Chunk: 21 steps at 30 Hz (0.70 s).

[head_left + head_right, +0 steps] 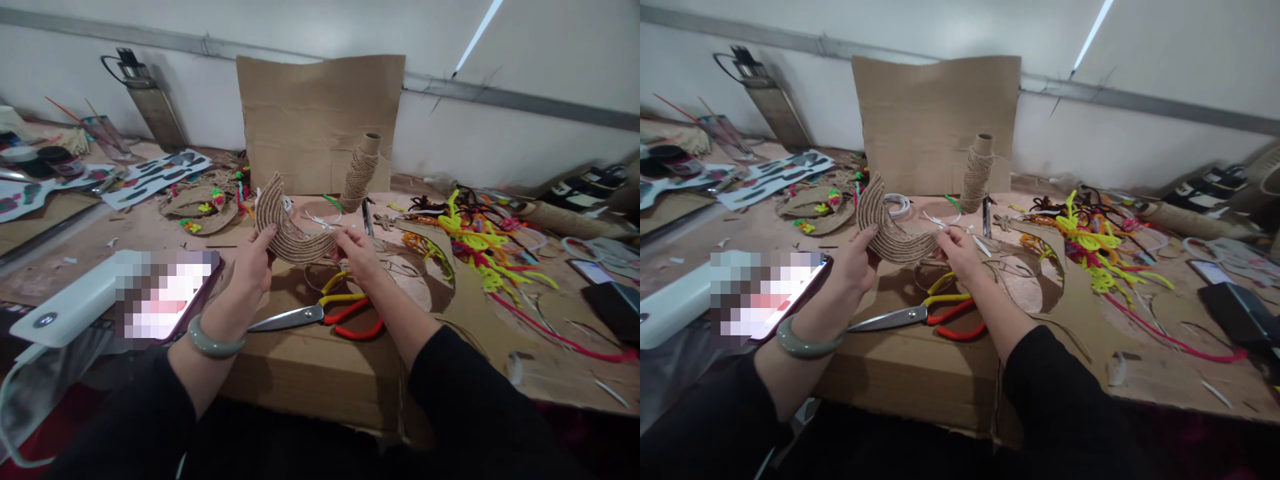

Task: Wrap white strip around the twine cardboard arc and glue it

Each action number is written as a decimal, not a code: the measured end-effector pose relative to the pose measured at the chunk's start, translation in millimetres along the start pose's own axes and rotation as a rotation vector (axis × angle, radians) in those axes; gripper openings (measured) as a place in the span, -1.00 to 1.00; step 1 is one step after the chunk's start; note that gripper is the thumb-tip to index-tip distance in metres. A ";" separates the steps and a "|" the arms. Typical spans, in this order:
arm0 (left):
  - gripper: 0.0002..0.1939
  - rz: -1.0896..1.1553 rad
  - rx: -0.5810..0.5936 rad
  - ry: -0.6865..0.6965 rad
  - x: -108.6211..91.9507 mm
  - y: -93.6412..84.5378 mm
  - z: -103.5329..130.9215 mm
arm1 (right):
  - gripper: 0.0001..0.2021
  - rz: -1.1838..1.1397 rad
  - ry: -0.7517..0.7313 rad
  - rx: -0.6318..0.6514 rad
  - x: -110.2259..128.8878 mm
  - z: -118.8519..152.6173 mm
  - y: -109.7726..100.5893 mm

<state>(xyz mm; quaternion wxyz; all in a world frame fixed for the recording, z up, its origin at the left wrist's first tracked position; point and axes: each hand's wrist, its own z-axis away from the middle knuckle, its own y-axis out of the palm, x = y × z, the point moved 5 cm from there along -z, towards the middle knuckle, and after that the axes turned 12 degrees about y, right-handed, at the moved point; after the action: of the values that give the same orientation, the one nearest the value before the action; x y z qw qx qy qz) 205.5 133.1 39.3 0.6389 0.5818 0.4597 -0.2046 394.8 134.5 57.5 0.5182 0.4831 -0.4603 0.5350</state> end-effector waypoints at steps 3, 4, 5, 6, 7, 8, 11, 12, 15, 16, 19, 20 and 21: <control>-0.82 -0.024 0.051 -0.062 2.5 2.8 3.7 | -0.51 -0.100 -0.071 -0.096 3.8 -1.4 -7.4; -0.82 -0.024 0.051 -0.077 2.8 3.4 5.0 | -0.51 -0.121 -0.067 -0.090 4.0 -1.6 -7.2; -0.82 -0.020 0.043 -0.085 2.8 3.9 6.2 | -0.50 -0.123 -0.048 -0.061 3.5 -1.6 -5.2; -0.81 -0.012 0.036 -0.092 2.7 4.5 7.2 | -0.50 -0.105 -0.013 -0.016 2.1 -1.6 -1.9; -0.79 -0.002 0.040 -0.101 2.8 5.4 8.1 | -0.49 -0.077 0.029 0.032 0.0 -1.3 1.9; -0.77 0.004 0.050 -0.114 3.1 6.5 9.0 | -0.49 -0.050 0.069 0.070 -2.5 -0.9 5.1; -0.72 0.002 0.110 -0.146 4.1 9.7 10.6 | -0.50 -0.039 0.124 0.110 -7.7 -0.9 8.7; -0.71 -0.003 0.118 -0.144 3.9 9.7 10.2 | -0.51 -0.054 0.123 0.102 -8.3 -1.6 8.0; -0.74 0.010 0.053 -0.076 -0.1 5.4 5.8 | -0.56 -0.082 0.101 0.070 -7.3 -4.2 4.4; -0.75 0.026 0.021 -0.046 -1.7 3.6 4.0 | -0.57 -0.086 0.097 0.059 -6.8 -4.9 3.4; -0.79 0.060 -0.004 -0.002 -3.6 2.3 0.7 | -0.59 -0.087 0.099 0.040 -7.0 -5.9 2.3; -0.78 0.063 0.000 -0.001 -3.2 2.7 0.4 | -0.60 -0.078 0.097 0.037 -7.5 -5.8 2.5; -0.77 0.064 0.004 -0.001 -2.6 3.2 0.6 | -0.62 -0.064 0.090 0.037 -8.1 -5.6 2.9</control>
<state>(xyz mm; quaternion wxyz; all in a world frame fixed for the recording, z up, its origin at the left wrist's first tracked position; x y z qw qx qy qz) 207.0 132.6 43.2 0.6442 0.5973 0.4401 -0.1856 391.6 139.0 48.8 0.5464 0.4824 -0.4109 0.5476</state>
